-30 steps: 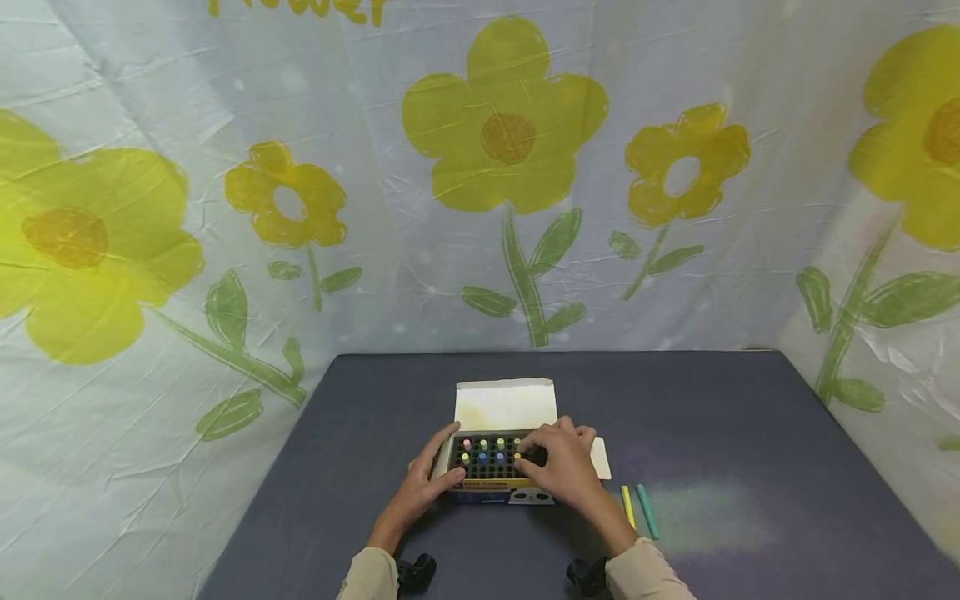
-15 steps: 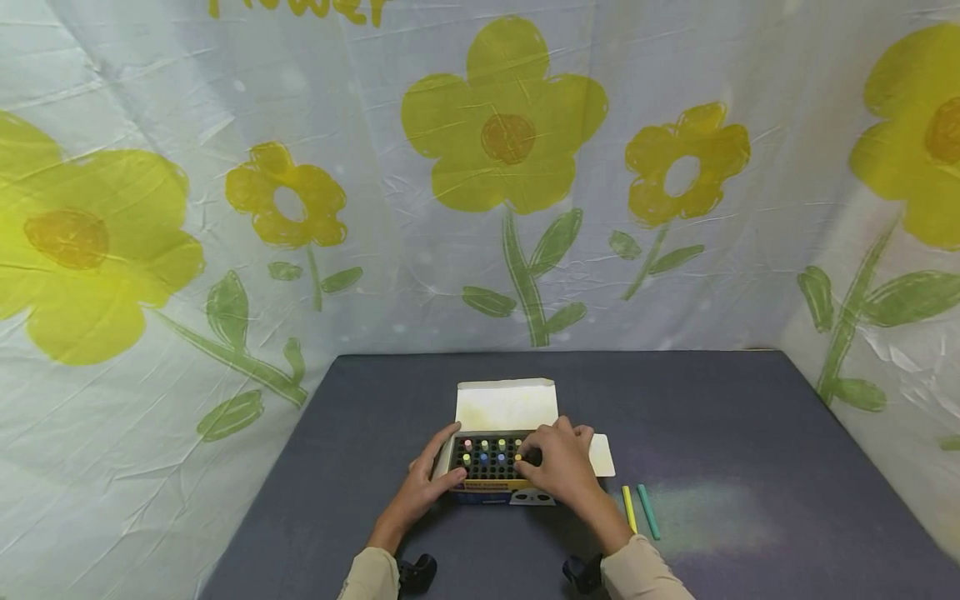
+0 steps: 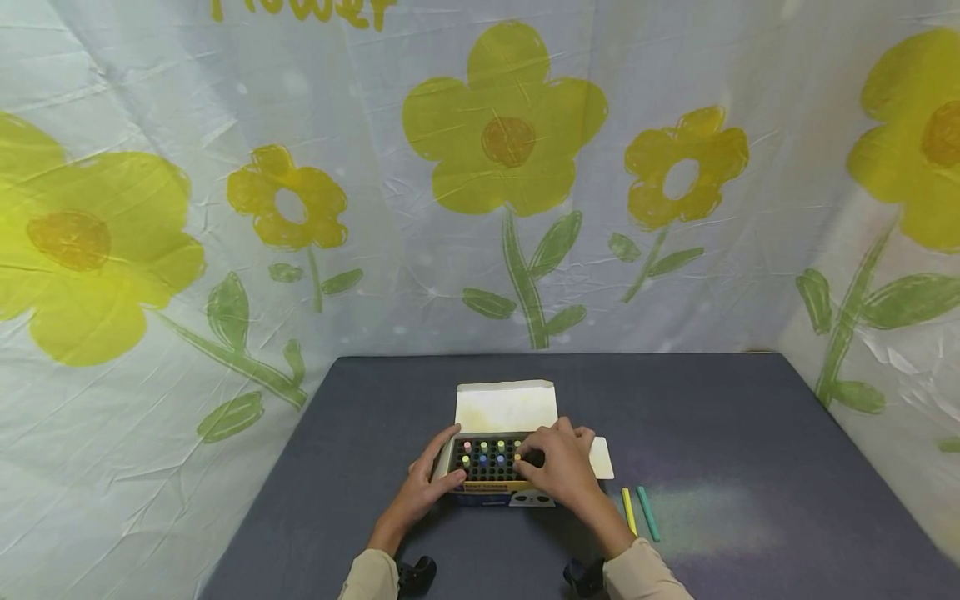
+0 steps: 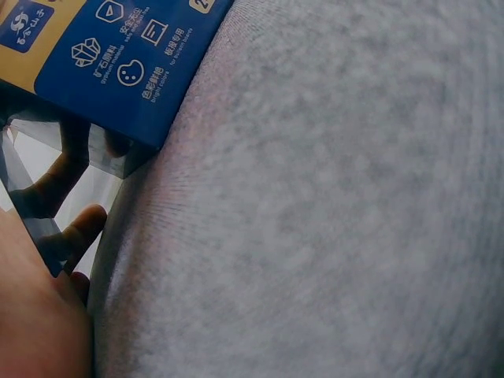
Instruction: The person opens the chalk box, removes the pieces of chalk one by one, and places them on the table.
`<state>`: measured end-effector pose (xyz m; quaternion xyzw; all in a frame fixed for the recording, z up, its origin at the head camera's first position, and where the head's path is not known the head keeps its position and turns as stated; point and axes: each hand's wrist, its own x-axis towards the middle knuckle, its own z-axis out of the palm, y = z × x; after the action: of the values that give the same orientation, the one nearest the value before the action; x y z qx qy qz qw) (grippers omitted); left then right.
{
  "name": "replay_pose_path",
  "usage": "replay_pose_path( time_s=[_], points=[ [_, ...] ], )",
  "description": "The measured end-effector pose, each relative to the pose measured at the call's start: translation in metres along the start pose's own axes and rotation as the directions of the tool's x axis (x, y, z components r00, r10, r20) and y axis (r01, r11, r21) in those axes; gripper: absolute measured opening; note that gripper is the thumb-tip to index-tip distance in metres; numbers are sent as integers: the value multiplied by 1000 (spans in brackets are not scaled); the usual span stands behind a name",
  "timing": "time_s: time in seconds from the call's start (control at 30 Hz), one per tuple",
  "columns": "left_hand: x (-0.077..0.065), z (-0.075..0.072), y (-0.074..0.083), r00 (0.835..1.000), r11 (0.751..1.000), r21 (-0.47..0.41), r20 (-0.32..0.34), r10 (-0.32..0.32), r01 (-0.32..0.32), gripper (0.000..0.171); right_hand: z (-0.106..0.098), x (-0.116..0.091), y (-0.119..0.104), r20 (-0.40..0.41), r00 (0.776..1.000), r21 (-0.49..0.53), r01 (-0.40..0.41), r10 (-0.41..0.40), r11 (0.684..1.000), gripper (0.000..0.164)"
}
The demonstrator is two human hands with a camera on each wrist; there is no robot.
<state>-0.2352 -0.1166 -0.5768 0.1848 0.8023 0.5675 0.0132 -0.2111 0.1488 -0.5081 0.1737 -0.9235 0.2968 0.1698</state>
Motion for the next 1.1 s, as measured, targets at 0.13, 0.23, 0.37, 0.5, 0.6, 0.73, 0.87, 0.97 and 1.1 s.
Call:
replay_pose_path(
  time_s=[0.13,0.23,0.37,0.5,0.6,0.73,0.87,0.97,1.1],
  points=[
    [-1,0,1,1000,1000,-5,-2,1,-1,74,-1,0,-1,-12,1000,49,-9,9,999,13],
    [-1,0,1,1000,1000,-4,-2,6,-6,74,0,-1,0,-12,1000,86,-15,16,996,14],
    [0,0,2,1000,1000,2,-7,3,-3,74,1,-2,2,-34,999,116,12,-8,993,15],
    [-1,-1,3,1000,1000,4,-10,-2,2,74,2,-2,4,-76,995,126,66,-57,990,17],
    [-1,-1,3,1000,1000,8,-11,-5,5,74,1,-2,5,-101,991,143,102,-88,984,16],
    [-2,-1,2,1000,1000,7,-9,2,-2,74,1,-1,5,-130,984,179,141,-119,974,16],
    [-1,-1,1,1000,1000,8,-7,16,-16,74,1,1,4,-188,972,184,180,-145,966,19],
    [-1,-1,1,1000,1000,11,-6,17,-17,74,1,4,3,-251,956,189,199,-148,962,19],
    [-1,-2,2,1000,1000,13,-4,15,-15,74,-3,7,2,-332,929,216,244,-164,945,23]
  ],
)
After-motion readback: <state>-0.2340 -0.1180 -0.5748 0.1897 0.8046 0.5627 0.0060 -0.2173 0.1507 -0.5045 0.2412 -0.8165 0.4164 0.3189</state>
